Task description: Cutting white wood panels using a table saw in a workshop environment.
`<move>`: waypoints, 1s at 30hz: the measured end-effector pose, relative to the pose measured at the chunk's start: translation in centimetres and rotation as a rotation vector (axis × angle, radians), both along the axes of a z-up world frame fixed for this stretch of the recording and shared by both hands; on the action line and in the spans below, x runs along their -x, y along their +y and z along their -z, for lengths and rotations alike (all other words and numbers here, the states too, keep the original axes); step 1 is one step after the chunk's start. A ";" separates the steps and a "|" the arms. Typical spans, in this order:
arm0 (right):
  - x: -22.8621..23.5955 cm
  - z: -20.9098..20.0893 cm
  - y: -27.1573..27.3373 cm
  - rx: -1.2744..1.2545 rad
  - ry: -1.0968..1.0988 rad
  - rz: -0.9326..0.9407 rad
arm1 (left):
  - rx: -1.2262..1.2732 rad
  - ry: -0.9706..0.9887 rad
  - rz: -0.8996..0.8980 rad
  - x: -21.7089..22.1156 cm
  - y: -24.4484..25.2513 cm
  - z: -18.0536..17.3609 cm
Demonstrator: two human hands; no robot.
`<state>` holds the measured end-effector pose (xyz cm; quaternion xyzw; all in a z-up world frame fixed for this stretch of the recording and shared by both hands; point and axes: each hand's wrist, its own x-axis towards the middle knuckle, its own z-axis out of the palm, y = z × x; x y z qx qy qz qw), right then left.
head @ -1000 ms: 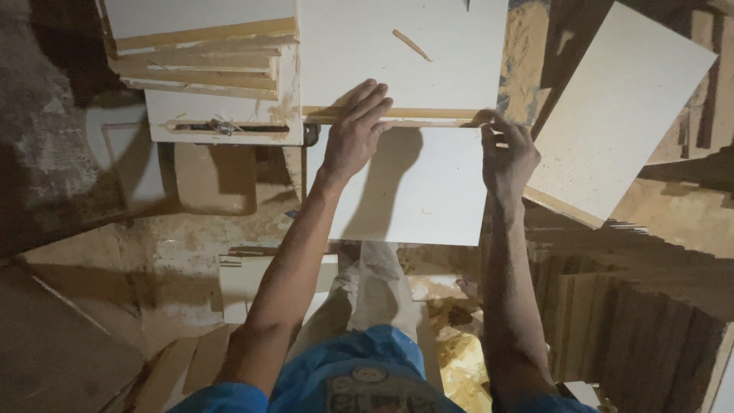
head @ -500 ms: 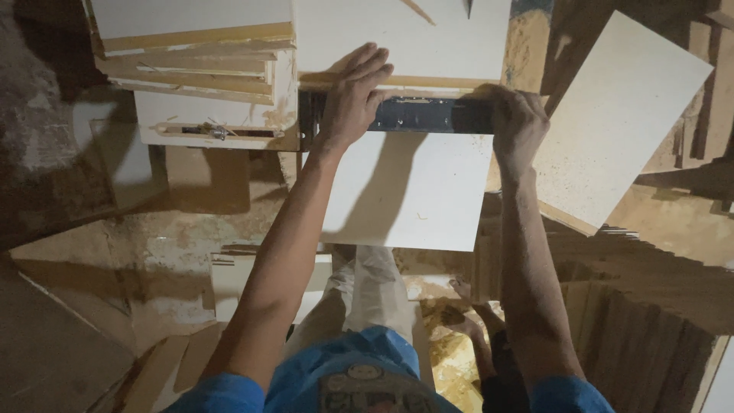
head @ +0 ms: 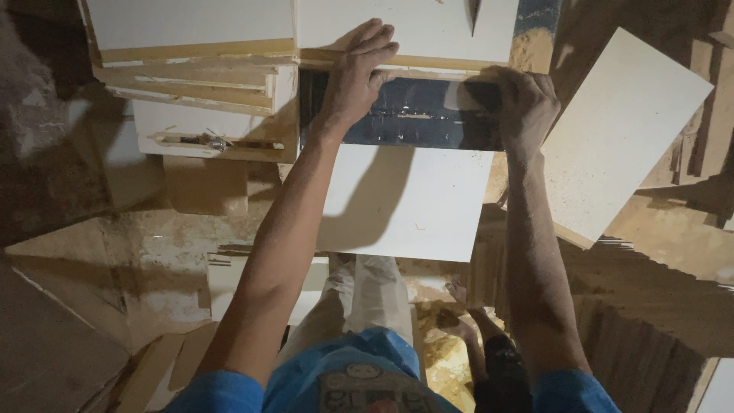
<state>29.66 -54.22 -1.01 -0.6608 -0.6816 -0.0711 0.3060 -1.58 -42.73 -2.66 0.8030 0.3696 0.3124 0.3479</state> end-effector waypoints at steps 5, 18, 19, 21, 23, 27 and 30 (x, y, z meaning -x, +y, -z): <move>-0.4 -0.3 0.7 0.038 0.019 -0.028 | -0.004 0.004 0.002 -0.2 1.0 0.7; -0.9 0.3 1.8 -0.011 -0.013 -0.047 | -0.040 -0.002 0.059 0.1 1.9 -0.2; -1.0 0.3 2.3 -0.019 -0.073 -0.028 | -0.027 -0.019 0.060 0.0 2.2 -0.2; -1.2 0.5 3.0 -0.022 -0.051 -0.019 | -0.019 -0.005 0.056 -0.2 3.1 0.8; -1.7 1.1 3.5 -0.024 -0.029 -0.011 | -0.011 0.010 0.050 -0.3 3.7 1.0; -2.1 1.0 4.6 -0.039 -0.104 -0.010 | -0.018 0.008 0.056 -0.6 5.0 1.4; -1.9 -0.1 5.1 -0.039 -0.075 -0.071 | -0.045 0.023 0.054 -0.8 5.7 1.3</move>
